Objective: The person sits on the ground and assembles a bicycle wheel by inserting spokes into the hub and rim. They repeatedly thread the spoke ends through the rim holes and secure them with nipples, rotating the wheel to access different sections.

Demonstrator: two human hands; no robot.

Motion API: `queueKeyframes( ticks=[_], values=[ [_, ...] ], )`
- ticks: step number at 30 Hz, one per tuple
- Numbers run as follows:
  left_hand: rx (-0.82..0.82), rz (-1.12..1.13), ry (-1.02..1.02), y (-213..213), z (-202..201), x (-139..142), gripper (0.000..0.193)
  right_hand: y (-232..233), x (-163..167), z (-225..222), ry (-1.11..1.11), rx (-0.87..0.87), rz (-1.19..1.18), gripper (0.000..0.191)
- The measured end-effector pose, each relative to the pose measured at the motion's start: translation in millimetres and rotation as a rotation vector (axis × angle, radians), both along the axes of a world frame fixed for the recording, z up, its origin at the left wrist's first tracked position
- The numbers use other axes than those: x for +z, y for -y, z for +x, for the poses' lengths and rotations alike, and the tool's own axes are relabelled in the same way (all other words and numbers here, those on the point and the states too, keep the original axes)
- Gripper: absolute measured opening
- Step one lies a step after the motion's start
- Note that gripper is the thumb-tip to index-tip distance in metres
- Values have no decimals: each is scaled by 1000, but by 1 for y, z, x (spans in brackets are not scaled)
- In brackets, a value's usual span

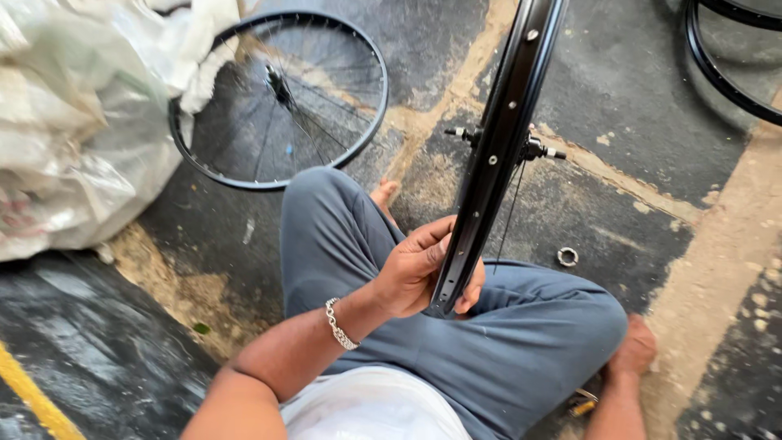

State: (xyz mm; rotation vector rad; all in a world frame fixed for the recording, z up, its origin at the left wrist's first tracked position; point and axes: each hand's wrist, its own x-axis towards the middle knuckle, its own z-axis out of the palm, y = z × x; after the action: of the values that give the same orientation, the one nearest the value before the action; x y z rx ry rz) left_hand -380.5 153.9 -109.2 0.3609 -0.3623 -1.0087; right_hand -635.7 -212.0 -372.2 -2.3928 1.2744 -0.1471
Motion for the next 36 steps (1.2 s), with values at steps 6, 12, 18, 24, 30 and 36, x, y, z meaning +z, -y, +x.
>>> queueKeyframes(
  ticks=[6,12,18,24,30,36],
  values=[
    [-15,-14,7,1,0,-4,33,-10,3,1,159,-138,-112,17],
    [-35,-34,17,0,1,-2,28,-17,18,-12,1183,-677,1062,4],
    [-77,-41,60,3,4,4,29,-47,22,-52,1663,-543,1417,7],
    [-98,-19,182,-4,10,2,32,-45,27,-46,1650,-672,1298,14],
    [-114,-111,74,-10,2,-4,31,-34,51,-47,1490,-535,1153,12],
    [-102,-132,11,-4,-3,4,31,-50,97,-43,1416,-524,1012,12]
  ],
)
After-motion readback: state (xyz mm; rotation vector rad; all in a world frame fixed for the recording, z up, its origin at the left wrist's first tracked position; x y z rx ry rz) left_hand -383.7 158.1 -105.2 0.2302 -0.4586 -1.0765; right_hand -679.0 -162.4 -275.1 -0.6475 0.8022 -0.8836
